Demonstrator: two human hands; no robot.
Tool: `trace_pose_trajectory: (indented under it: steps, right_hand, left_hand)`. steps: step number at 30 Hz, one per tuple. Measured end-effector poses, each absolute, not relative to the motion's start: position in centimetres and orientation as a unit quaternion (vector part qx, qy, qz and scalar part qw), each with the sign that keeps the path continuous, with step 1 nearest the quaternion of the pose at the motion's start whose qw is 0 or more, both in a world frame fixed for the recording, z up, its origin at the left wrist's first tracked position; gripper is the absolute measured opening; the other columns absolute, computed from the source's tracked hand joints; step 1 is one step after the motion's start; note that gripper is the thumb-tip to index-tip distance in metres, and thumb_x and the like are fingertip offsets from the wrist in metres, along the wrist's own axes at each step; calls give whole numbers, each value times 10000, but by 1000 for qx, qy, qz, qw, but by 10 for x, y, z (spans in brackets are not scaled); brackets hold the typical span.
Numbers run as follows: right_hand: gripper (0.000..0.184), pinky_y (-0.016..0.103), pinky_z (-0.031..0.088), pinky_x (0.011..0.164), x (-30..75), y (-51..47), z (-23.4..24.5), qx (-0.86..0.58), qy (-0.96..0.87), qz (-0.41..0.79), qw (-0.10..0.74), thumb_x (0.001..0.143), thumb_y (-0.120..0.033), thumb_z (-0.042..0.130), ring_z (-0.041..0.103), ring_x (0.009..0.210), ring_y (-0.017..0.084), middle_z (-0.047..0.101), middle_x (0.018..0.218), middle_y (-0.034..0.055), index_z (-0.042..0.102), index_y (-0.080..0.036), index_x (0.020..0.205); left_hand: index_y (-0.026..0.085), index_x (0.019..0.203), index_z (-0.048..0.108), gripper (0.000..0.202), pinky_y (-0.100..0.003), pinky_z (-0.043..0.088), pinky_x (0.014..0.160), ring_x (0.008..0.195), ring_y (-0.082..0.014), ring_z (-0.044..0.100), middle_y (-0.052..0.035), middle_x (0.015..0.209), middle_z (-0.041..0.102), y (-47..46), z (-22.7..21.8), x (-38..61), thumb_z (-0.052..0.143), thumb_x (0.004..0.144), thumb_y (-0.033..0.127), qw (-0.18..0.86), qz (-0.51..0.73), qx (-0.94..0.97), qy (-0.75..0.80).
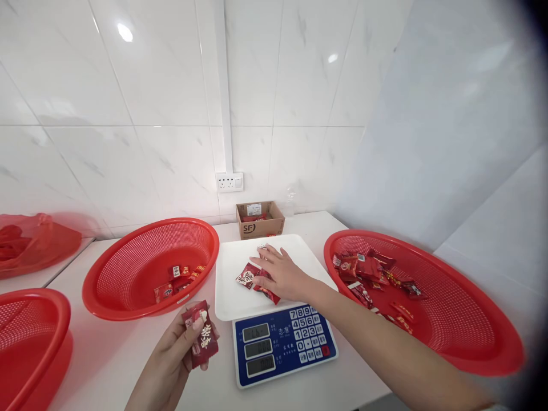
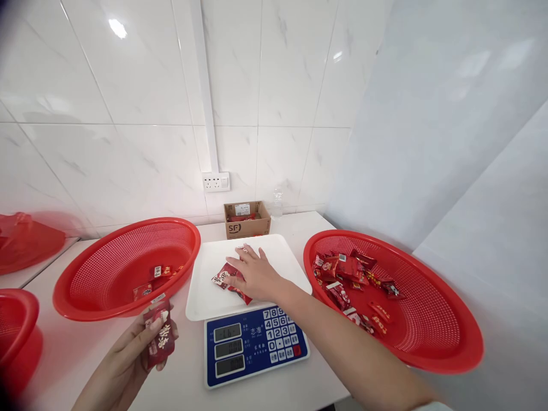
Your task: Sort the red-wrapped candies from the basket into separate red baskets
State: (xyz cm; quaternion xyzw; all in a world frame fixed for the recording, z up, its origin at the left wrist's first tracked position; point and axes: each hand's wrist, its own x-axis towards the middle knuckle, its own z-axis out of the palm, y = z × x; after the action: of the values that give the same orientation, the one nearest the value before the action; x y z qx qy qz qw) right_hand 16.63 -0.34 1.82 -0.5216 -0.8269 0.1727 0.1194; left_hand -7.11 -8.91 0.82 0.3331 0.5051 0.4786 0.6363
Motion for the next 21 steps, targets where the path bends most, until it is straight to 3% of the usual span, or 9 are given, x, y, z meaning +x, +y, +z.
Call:
trace_pose_trajectory:
  steps: [2,3,5,8,11,16,21]
  right_hand:
    - [586,457,226,1076,163,-25,25,-507,-812,203,205,884,-580,365,294,1337,281,392,1438,124,471,-213,1329]
    - [523,404,334,1005,161,-39,27,-486,-805,245,237,889,-557,378,443,1220,252,510,1332,111,514,-225,1271]
    - [458,304,434,818,156,-69,26,-433,-801,320,260,863,-592,406,576,940,189,647,1047,61,597,-229,1066]
    - [559,231,365,566,149,-107,14,-450,-787,357,224,748,-741,436,504,650,134,596,744,5,570,-201,799]
    - [667,214,281,514,149,-127,-5,-493,-760,365,214,702,-834,326,436,605,111,509,661,-12,478,-186,664]
    - [678,223,228,502,155,-135,-35,-479,-759,370,241,743,-826,227,380,556,86,424,589,-28,394,-182,611]
    - [614,221,205,483,156,-139,-46,-462,-768,348,274,841,-724,195,321,519,70,348,555,-39,321,-182,582]
  left_hand:
    - [193,997,584,479,-229,401,484,600,-135,526,-28,727,609,-91,3,-65,714,665,512,636,458,380,491]
    - [190,948,587,445,-232,394,488,581,-129,513,-22,701,592,-93,0,-62,701,675,523,640,439,413,477]
    - [182,856,575,394,-235,378,511,559,-116,487,-1,657,544,-96,-6,-53,673,702,532,656,380,483,439]
    - [162,775,552,374,-221,327,546,590,-99,435,17,657,506,-99,-12,-40,694,694,499,665,227,610,367]
    - [158,764,510,378,-203,252,528,599,-79,352,38,671,495,-99,-14,-30,719,677,461,623,122,693,341]
    - [203,766,354,475,-200,192,518,564,-67,251,92,587,374,-101,-20,-18,699,664,514,646,116,680,326]
    - [200,755,380,475,-198,235,540,594,-78,289,63,651,387,-103,-31,-14,698,650,538,694,141,636,306]
